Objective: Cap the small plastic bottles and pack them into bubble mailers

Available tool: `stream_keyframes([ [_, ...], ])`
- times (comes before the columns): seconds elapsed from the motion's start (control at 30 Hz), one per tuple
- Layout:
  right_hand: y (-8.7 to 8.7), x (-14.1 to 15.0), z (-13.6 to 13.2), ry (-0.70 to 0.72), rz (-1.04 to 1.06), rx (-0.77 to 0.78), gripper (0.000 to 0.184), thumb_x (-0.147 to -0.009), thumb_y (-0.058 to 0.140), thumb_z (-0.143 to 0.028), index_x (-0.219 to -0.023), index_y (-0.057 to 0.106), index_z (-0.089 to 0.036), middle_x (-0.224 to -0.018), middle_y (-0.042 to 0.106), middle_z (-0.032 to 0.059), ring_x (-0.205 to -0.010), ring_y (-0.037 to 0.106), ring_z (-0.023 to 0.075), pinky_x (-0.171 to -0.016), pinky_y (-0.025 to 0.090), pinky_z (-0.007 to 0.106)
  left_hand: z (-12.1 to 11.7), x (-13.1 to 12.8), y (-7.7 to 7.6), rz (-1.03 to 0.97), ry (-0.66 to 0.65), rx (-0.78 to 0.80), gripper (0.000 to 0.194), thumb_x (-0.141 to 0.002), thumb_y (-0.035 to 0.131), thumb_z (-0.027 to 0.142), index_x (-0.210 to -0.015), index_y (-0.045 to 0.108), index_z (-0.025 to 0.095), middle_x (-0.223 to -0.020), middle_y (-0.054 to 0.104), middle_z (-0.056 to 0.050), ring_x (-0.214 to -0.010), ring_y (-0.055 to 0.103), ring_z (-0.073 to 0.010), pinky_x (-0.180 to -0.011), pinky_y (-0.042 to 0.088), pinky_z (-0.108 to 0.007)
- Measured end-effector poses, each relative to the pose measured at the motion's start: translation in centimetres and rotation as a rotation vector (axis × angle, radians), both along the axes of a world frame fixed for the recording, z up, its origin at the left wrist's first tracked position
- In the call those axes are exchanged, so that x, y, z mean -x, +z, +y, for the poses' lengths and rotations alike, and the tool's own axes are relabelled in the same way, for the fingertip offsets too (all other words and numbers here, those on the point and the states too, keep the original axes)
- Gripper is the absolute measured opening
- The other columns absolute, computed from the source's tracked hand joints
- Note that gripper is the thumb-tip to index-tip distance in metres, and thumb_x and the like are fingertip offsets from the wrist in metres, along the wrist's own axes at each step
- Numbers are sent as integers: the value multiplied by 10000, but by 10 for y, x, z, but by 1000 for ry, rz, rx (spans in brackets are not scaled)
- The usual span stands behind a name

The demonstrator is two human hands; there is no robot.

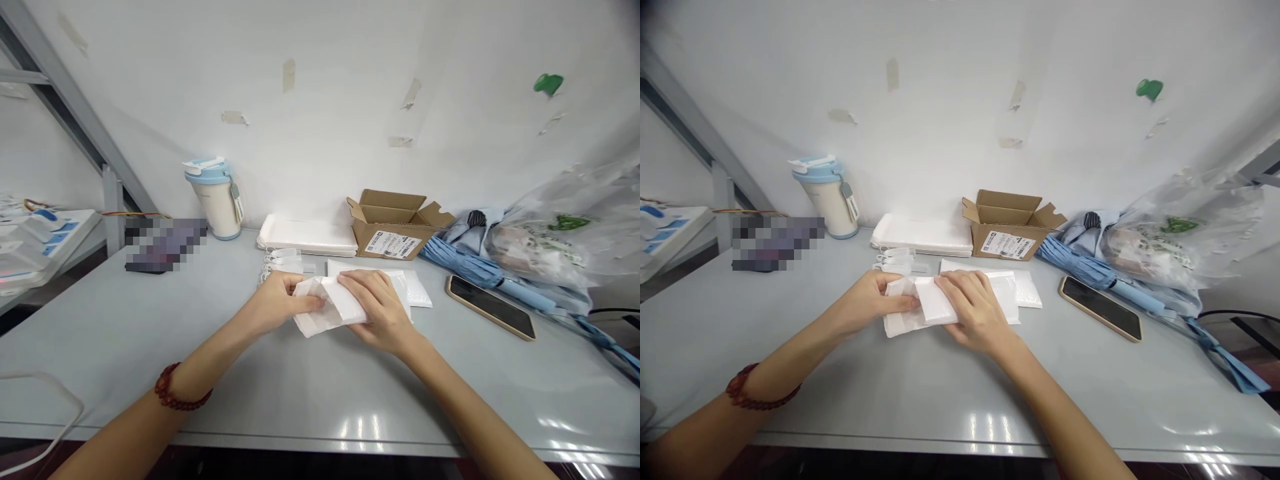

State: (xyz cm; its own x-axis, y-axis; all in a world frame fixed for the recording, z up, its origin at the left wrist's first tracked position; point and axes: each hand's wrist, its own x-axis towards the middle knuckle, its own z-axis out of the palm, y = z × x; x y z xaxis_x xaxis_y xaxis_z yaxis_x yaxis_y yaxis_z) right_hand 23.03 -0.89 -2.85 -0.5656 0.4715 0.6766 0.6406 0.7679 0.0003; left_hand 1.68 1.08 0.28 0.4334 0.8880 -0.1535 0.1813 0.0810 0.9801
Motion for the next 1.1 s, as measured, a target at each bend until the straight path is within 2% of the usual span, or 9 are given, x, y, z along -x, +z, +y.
stream_keyframes([
  [0.2, -4, 6, -3, -59, -105, 11, 619, -789, 497, -205, -1371, 316, -96, -1282, 519, 236, -1190, 483, 328, -914, 375, 502, -8, -10, -6, -36, 44, -34, 100, -649, 667, 196, -708, 613, 137, -662, 575, 30, -636, 511, -124, -567, 390, -217],
  [0.37, -3, 16, -10, -126, -192, 4, 594, -774, 456, -155, -1352, 349, -69, -1364, 445, 268, -1305, 379, 342, -982, 313, 542, -15, -16, -6, -13, 69, -84, 79, -653, 666, 164, -687, 612, 119, -643, 588, 12, -634, 516, -141, -563, 411, -236],
  [0.47, -3, 18, -11, -157, -180, -63, 582, -765, 418, -68, -1343, 357, -81, -1369, 450, 253, -1327, 360, 322, -992, 309, 523, -13, -16, -8, -64, 101, -58, 119, -688, 667, 187, -794, 650, 135, -740, 648, -2, -725, 584, -171, -637, 460, -255],
  [0.57, -6, 16, -9, -206, -122, -152, 568, -787, 378, -6, -1346, 358, -110, -1310, 525, 215, -1275, 434, 285, -983, 323, 478, -10, -14, -10, -168, 129, 76, 210, -731, 673, 231, -930, 660, 166, -876, 693, -25, -831, 635, -193, -700, 504, -283],
  [0.63, -8, 14, -6, -241, -95, -185, 566, -801, 372, 11, -1349, 359, -128, -1262, 564, 191, -1218, 483, 267, -973, 327, 457, -7, -12, -10, -273, 87, 135, 204, -780, 645, 270, -944, 668, 150, -912, 704, -59, -849, 651, -200, -731, 525, -310],
  [0.7, -10, 11, -3, -266, -82, -196, 575, -794, 377, 29, -1341, 373, -148, -1210, 583, 177, -1151, 518, 259, -943, 341, 449, -5, -11, -9, -351, 37, 148, 219, -835, 595, 310, -912, 679, 124, -880, 711, -86, -808, 661, -194, -723, 537, -319],
  [0.8, -12, 8, 2, -300, -63, -181, 581, -775, 394, 42, -1299, 431, -206, -1080, 590, 144, -1011, 547, 243, -846, 380, 419, -4, -10, -8, -344, 9, 131, 294, -867, 558, 365, -822, 688, 105, -731, 702, -85, -671, 653, -170, -627, 537, -289],
  [0.93, -11, 7, 2, -310, -62, -187, 522, -775, 393, 47, -1210, 510, -218, -974, 601, 105, -903, 558, 207, -829, 360, 404, -5, -9, -8, -257, 57, 46, 344, -863, 553, 405, -706, 654, 116, -637, 661, -55, -562, 620, -142, -560, 530, -270],
  [1.1, -12, 8, 0, -231, -37, -228, 371, -828, 394, 11, -1072, 573, -203, -866, 686, 37, -838, 619, 163, -927, 310, 409, -9, -11, -14, -85, 158, -262, 259, -871, 524, 369, -849, 645, 141, -827, 663, -63, -683, 647, -162, -578, 552, -275],
])
